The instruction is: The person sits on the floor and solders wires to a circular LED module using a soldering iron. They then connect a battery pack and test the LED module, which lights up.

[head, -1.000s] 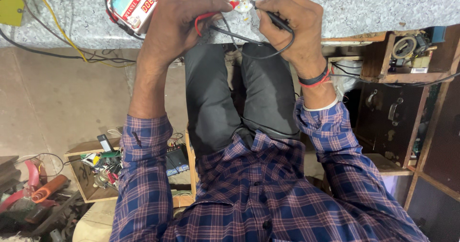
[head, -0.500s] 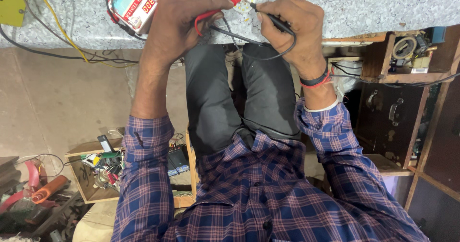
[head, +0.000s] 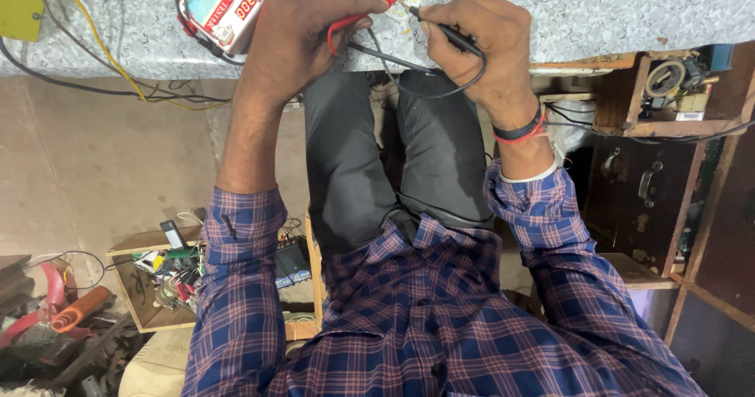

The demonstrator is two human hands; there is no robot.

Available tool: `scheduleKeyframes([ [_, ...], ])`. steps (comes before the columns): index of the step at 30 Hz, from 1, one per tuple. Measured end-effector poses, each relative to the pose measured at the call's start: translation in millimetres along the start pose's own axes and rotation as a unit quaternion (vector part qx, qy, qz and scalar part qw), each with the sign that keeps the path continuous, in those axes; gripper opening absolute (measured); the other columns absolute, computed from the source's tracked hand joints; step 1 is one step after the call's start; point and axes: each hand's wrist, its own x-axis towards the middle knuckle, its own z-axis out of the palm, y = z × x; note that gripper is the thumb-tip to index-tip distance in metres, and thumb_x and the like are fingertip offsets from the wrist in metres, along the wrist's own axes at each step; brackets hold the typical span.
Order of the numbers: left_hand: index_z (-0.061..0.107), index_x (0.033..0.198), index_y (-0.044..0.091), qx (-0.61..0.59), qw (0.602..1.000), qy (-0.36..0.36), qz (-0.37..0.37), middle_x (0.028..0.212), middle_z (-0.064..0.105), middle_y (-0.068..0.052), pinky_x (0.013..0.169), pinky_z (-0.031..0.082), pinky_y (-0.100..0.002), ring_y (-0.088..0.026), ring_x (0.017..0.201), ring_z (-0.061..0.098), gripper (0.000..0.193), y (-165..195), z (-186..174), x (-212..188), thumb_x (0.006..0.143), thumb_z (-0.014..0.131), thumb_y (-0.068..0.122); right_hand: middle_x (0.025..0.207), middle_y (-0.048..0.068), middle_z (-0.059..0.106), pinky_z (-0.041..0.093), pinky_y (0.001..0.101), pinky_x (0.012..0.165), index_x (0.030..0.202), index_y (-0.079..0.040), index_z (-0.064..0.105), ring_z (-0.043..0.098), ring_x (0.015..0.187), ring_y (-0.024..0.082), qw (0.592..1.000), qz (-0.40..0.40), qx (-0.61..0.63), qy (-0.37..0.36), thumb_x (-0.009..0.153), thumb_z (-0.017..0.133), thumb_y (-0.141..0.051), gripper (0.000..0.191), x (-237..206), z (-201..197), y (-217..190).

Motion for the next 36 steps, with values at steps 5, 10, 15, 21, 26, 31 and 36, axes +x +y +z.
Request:
scheduleKeyframes([
  [5,0.071,0.119,0.006,0.017,1.000,0.001,0.005,0.120,0.075,-0.010,0.091,0.060,-0.034,-0.028,0.109,0.075,0.018,-1.0,1.0,0.1,0.102,0.077,0.003,0.099,0.010,0.074,0.053,0.0309,0.074,0.111,-0.002,0.078,0.070,0.084,0.021,1.000,0.000,0.006,0.000,0.097,0.077,-0.002,0.014,0.0,0.0,-0.2],
  [10,0.071,0.119,0.006,0.016,1.000,-0.004,0.003,0.120,0.075,-0.010,0.090,0.060,-0.034,-0.028,0.108,0.075,0.018,-0.3,0.3,0.1,0.102,0.076,0.003,0.098,0.009,0.074,0.052,0.0308,0.073,0.111,-0.002,0.078,0.069,0.083,0.020,1.000,0.005,0.006,-0.001,0.097,0.076,-0.002,0.014,-0.3,-0.3,-0.5],
  [15,0.071,0.119,0.006,0.017,1.000,-0.005,0.001,0.119,0.075,-0.010,0.090,0.060,-0.034,-0.028,0.107,0.075,0.018,0.1,0.1,-0.3,0.102,0.076,0.003,0.098,0.010,0.074,0.053,0.0309,0.073,0.111,-0.002,0.078,0.069,0.082,0.020,1.000,0.008,0.006,-0.001,0.098,0.077,-0.003,0.013,-0.8,0.1,-0.5],
  [21,0.070,0.119,0.006,0.012,1.000,-0.004,0.003,0.120,0.075,-0.010,0.091,0.060,-0.034,-0.028,0.109,0.075,0.019,-1.3,0.1,0.1,0.101,0.076,0.002,0.098,0.009,0.074,0.053,0.0305,0.073,0.108,-0.001,0.078,0.069,0.083,0.020,1.000,0.001,0.003,0.000,0.097,0.076,-0.002,0.011,0.3,0.6,0.5],
  [26,0.071,0.122,0.007,0.019,1.000,-0.001,0.000,0.121,0.075,-0.010,0.089,0.060,-0.035,-0.029,0.107,0.075,0.023,-0.1,-0.5,-0.5,0.100,0.077,0.002,0.092,0.008,0.072,0.049,0.0280,0.068,0.112,-0.002,0.078,0.066,0.076,0.017,0.999,0.038,0.014,0.014,0.100,0.080,-0.003,0.012,-2.3,2.0,-0.4],
  [31,0.071,0.119,0.006,0.021,1.000,-0.003,0.000,0.121,0.075,-0.010,0.091,0.059,-0.035,-0.029,0.109,0.075,0.020,0.9,-1.5,-0.7,0.101,0.076,0.001,0.093,0.008,0.072,0.051,0.0271,0.071,0.113,-0.003,0.078,0.068,0.080,0.015,0.999,0.035,0.010,0.030,0.101,0.080,-0.003,0.012,-3.3,3.3,1.2],
  [36,0.071,0.117,0.004,-0.007,1.000,-0.005,0.002,0.119,0.075,-0.010,0.094,0.061,-0.034,-0.028,0.111,0.075,0.017,0.8,-1.4,-0.7,0.101,0.077,0.001,0.097,0.008,0.074,0.051,0.0265,0.071,0.113,-0.003,0.077,0.069,0.081,0.014,0.999,0.031,0.019,0.028,0.101,0.077,-0.001,0.013,-2.3,3.7,2.3],
])
